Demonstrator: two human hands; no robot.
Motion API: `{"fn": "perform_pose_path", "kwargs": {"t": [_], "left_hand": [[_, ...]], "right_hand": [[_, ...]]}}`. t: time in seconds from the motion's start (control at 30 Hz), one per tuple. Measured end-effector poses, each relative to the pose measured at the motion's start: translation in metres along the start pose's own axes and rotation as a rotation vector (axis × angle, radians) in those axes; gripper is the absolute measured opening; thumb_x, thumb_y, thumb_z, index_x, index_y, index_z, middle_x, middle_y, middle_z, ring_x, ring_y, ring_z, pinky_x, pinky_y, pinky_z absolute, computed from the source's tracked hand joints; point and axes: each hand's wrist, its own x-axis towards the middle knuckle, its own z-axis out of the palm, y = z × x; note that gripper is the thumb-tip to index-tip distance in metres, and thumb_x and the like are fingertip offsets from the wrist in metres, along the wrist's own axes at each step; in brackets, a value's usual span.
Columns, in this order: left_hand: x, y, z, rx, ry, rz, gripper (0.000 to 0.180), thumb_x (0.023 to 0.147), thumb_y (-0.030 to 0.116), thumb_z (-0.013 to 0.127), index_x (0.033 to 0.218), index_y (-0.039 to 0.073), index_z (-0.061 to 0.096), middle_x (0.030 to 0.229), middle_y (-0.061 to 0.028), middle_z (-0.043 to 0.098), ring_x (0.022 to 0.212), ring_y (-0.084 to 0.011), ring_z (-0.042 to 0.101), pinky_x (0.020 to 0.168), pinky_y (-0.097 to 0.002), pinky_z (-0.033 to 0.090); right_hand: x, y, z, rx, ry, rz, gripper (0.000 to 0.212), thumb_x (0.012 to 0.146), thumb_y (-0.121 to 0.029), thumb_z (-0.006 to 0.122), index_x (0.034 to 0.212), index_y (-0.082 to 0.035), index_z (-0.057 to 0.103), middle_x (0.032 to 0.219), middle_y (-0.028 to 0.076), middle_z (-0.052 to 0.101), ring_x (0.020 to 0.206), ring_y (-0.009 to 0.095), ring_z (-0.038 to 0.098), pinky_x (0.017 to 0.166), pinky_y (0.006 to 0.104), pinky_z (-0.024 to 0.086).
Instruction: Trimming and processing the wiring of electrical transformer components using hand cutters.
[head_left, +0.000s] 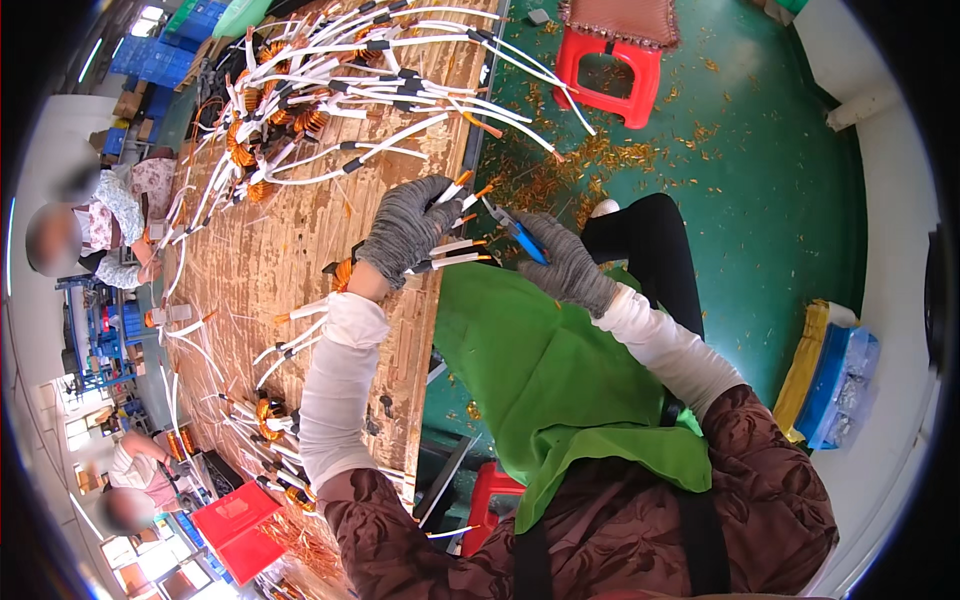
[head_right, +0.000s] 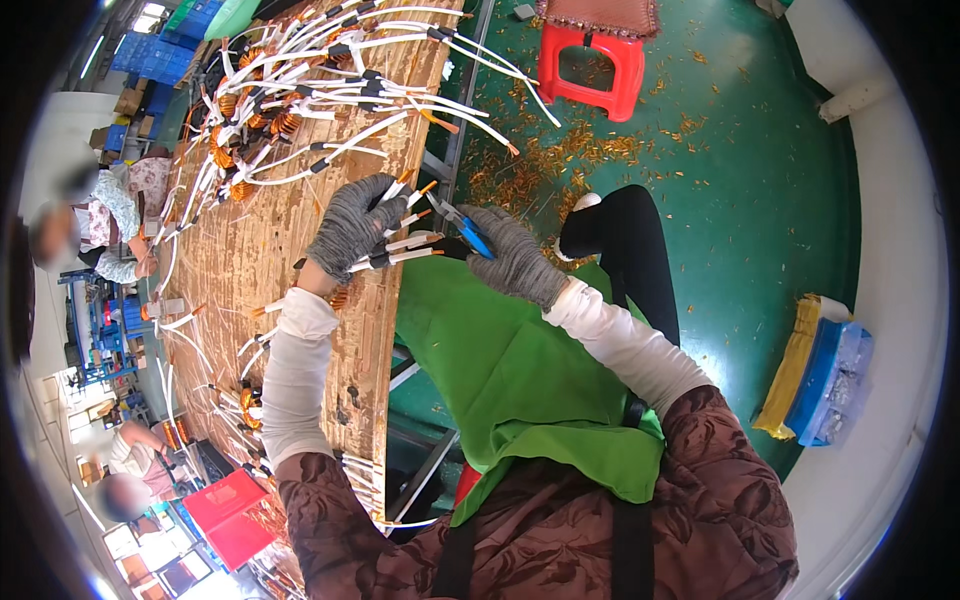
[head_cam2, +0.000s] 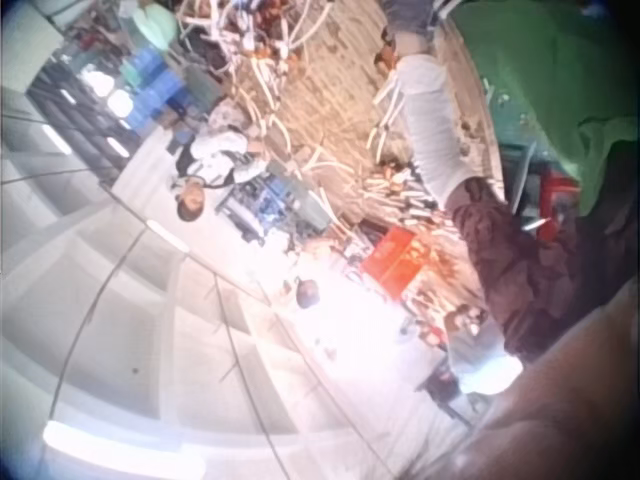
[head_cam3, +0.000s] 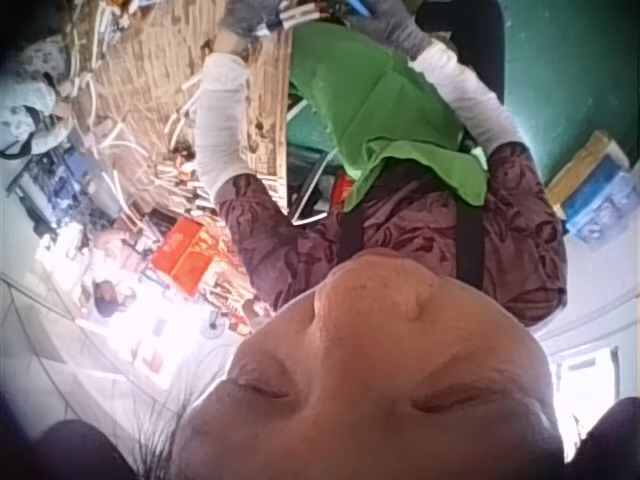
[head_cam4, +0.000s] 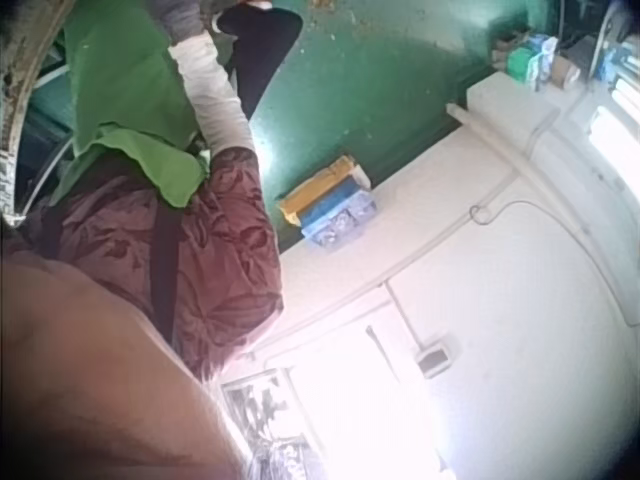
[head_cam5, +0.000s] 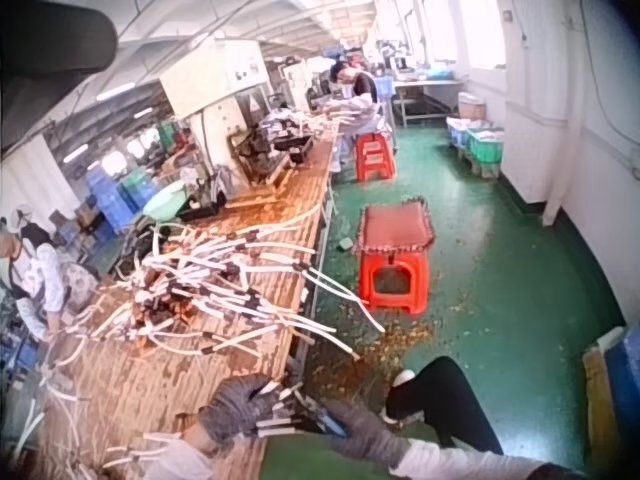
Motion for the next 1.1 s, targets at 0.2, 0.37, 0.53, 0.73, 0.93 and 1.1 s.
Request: {"fn": "perform_pose_path", "kwargs": {"t": [0.2, 0.37, 0.53, 0.73, 0.93, 1.1], "left_hand": [[-0.002, 0.016, 0.002, 0.073, -0.067, -0.058, 0.022, 0.081, 0.017, 0.062, 0.096, 0.001, 0.061, 0.074, -0.0091, 0.06, 0.056, -0.0119, 0.053, 0.052, -0.0286, 0.047], [0.0, 0.02, 0.006, 0.369, -0.011, 0.115, 0.024, 0.08, 0.016, 0.061, 0.097, -0.001, 0.061, 0.076, -0.015, 0.062, 0.062, -0.0201, 0.059, 0.058, -0.031, 0.048], [-0.001, -0.004, 0.027, 0.02, 0.029, 0.055, 0.027, 0.077, 0.016, 0.063, 0.098, -0.002, 0.061, 0.078, -0.0201, 0.063, 0.065, -0.0278, 0.062, 0.06, -0.0326, 0.048], [-0.006, 0.01, 0.008, -0.227, -0.094, -0.053, 0.025, 0.08, 0.019, 0.062, 0.096, 0.0, 0.063, 0.071, -0.0073, 0.062, 0.059, -0.0113, 0.054, 0.055, -0.027, 0.045], [-0.016, 0.026, -0.015, -0.385, -0.269, -0.187, 0.021, 0.082, 0.022, 0.06, 0.09, 0.002, 0.058, 0.065, 0.0023, 0.05, 0.056, -0.0057, 0.045, 0.048, -0.0217, 0.037], [-0.017, 0.027, 0.002, -0.427, -0.154, -0.112, 0.027, 0.082, 0.025, 0.062, 0.091, 0.0, 0.06, 0.069, -0.0004, 0.055, 0.059, -0.0072, 0.049, 0.053, -0.0233, 0.041]], "right_hand": [[0.003, -0.005, 0.001, -0.006, 0.041, 0.012, 0.057, 0.067, -0.01, 0.059, 0.122, -0.004, 0.045, 0.1, 0.019, 0.052, 0.092, 0.037, 0.052, 0.081, 0.0411, 0.043], [0.005, -0.023, -0.003, -0.187, 0.115, 0.059, 0.054, 0.067, -0.009, 0.058, 0.12, -0.006, 0.049, 0.099, 0.019, 0.052, 0.089, 0.038, 0.053, 0.078, 0.0422, 0.045], [-0.003, -0.024, 0.01, -0.071, 0.176, 0.147, 0.051, 0.067, -0.007, 0.057, 0.118, -0.007, 0.051, 0.098, 0.018, 0.054, 0.082, 0.035, 0.057, 0.071, 0.0415, 0.047], [-0.004, -0.033, 0.0, 0.413, -0.059, 0.15, 0.052, 0.065, -0.003, 0.056, 0.117, -0.004, 0.051, 0.096, 0.017, 0.053, 0.08, 0.032, 0.054, 0.07, 0.0405, 0.047], [0.033, -0.024, -0.022, -0.434, 0.159, -0.51, 0.062, 0.059, -0.007, 0.062, 0.119, -0.006, 0.049, 0.088, 0.013, 0.051, 0.085, 0.031, 0.049, 0.074, 0.0403, 0.043], [0.036, -0.008, -0.018, -0.564, 0.19, -0.589, 0.06, 0.059, -0.004, 0.061, 0.119, -0.004, 0.05, 0.085, 0.013, 0.052, 0.081, 0.03, 0.051, 0.071, 0.0395, 0.044]]}}
